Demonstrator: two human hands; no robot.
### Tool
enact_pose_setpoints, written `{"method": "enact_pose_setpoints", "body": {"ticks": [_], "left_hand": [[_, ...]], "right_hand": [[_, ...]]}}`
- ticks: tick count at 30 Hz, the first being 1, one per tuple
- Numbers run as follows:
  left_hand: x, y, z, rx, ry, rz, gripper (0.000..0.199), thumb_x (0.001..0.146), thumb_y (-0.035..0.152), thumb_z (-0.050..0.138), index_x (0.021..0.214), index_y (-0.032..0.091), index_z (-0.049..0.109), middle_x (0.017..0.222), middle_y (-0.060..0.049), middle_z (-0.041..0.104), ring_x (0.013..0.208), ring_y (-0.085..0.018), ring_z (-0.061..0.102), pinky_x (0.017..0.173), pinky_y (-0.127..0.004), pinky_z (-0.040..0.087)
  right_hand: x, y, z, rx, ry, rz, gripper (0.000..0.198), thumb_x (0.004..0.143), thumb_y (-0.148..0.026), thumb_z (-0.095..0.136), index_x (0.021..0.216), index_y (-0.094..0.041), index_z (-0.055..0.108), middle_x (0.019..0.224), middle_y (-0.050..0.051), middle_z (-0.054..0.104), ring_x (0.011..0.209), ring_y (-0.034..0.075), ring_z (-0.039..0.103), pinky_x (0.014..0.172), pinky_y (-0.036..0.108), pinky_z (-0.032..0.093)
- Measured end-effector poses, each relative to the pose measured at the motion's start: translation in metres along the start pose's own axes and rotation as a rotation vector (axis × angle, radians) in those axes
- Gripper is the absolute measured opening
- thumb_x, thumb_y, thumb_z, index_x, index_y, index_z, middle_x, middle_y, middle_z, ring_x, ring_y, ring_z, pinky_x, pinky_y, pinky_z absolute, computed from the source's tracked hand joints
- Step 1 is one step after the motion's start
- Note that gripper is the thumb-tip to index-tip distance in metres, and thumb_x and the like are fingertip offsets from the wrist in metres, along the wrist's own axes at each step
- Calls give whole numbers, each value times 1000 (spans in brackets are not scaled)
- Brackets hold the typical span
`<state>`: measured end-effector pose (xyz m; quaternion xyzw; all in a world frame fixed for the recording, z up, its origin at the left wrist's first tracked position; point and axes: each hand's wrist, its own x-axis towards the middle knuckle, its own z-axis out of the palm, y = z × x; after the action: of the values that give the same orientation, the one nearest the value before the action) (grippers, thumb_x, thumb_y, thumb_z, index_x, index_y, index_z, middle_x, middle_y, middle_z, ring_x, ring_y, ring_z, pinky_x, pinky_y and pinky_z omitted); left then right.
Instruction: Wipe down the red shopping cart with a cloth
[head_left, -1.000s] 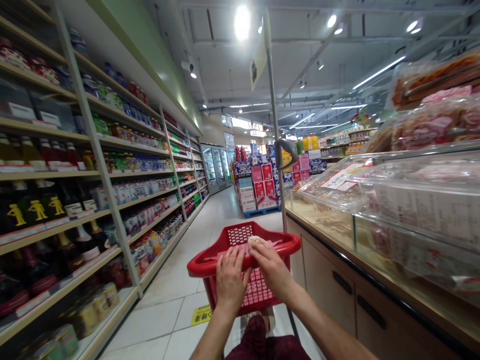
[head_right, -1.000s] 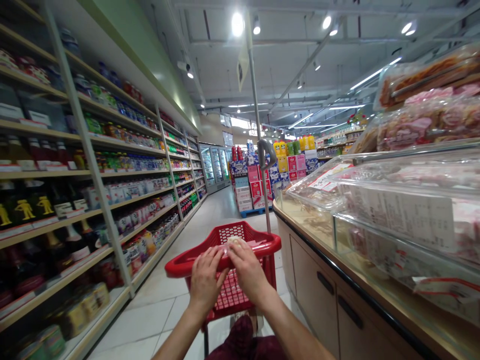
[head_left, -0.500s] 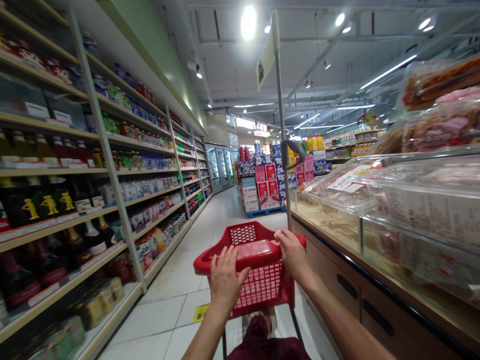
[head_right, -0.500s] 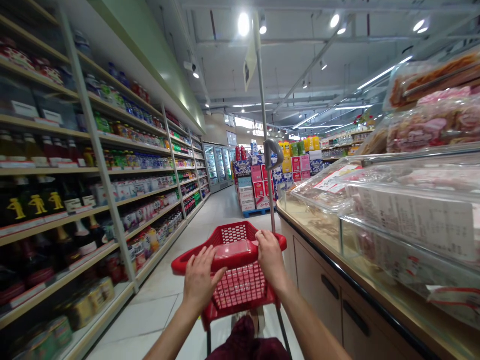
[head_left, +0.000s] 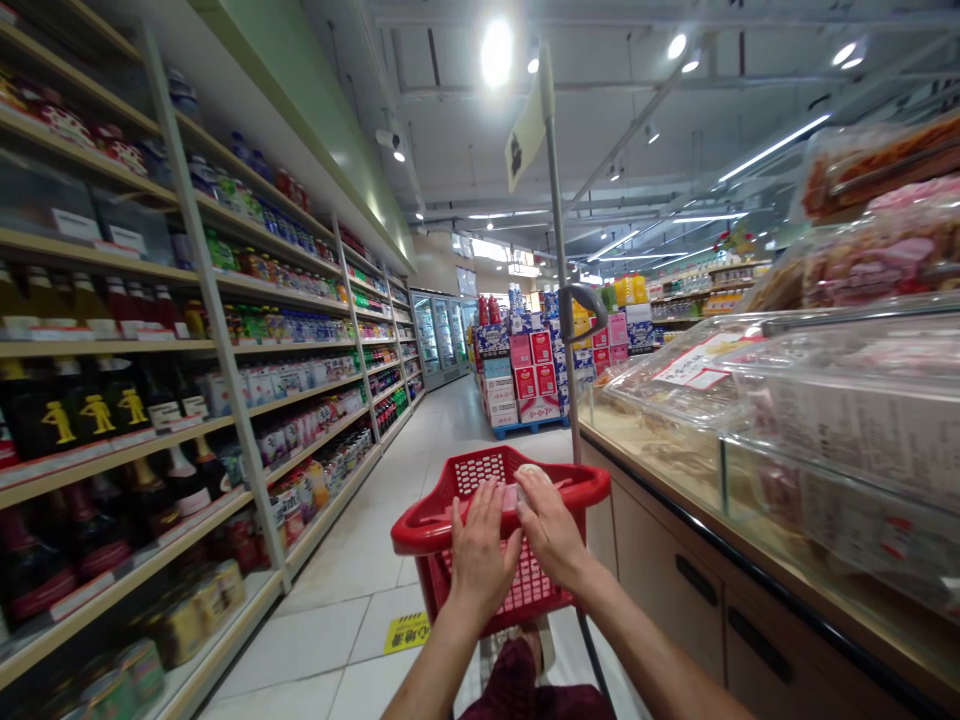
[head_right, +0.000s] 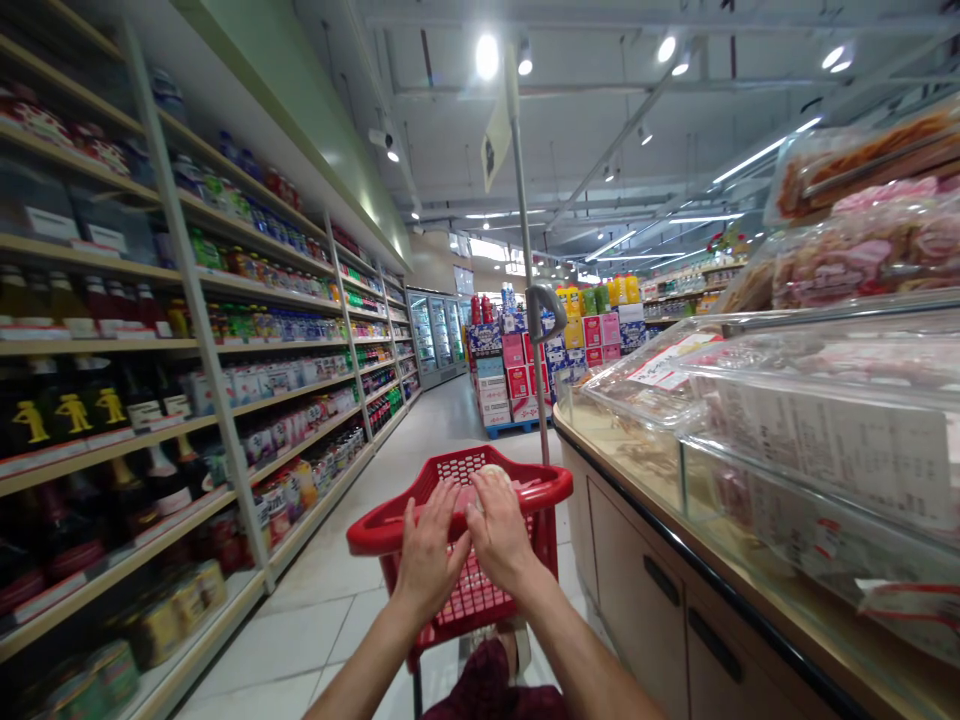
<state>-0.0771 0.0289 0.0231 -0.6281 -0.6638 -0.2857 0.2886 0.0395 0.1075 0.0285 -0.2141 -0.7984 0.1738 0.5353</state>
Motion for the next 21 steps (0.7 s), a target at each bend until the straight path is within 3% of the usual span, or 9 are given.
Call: {"method": "enact_pose_setpoints", "body": {"ticks": [3,6,9,14,16,21], "left_hand": [[18,20,5,-113,-82,4,52,74,22,45,125,17,36,131,-10,43,122,-22,36,101,-53,20],[27,24,4,-170,-89,-10,41,71,22,48,112,22,48,122,-7,52,115,-22,43,102,-56,13],[20,2,-7,-151,-40,-35,32,69,22,50,101,23,54,114,-5,58,109,-21,49,104,-54,7],[0,-44,-25,-51,23,-257,33,70,21,46,103,20,53,111,-8,60,104,-23,53,102,-57,10],[2,-38,-21,-48,13,-258,33,71,18,43,103,19,54,114,-9,58,108,-23,50,102,-56,11],[13,2,0,-65,-5,-73,42,69,21,50,111,19,51,124,-10,50,119,-26,39,103,-53,16]], "right_hand": [[2,-11,5,180,-20,91,47,87,-36,28,130,-18,35,130,9,43,120,19,38,99,39,33],[3,2,3,71,30,150,50,86,-42,27,128,-16,38,129,10,44,120,21,38,100,43,30],[4,23,-2,-122,-16,137,48,85,-42,32,123,-16,45,121,11,52,113,24,45,101,48,24],[3,25,0,-162,9,118,47,88,-38,24,127,-17,39,105,8,62,102,20,53,96,45,32],[1,20,4,-189,16,77,46,88,-39,26,128,-18,38,108,8,61,102,20,53,95,46,33],[-7,20,9,-229,11,-22,46,88,-39,27,128,-19,38,117,9,56,106,21,51,96,47,32]]}}
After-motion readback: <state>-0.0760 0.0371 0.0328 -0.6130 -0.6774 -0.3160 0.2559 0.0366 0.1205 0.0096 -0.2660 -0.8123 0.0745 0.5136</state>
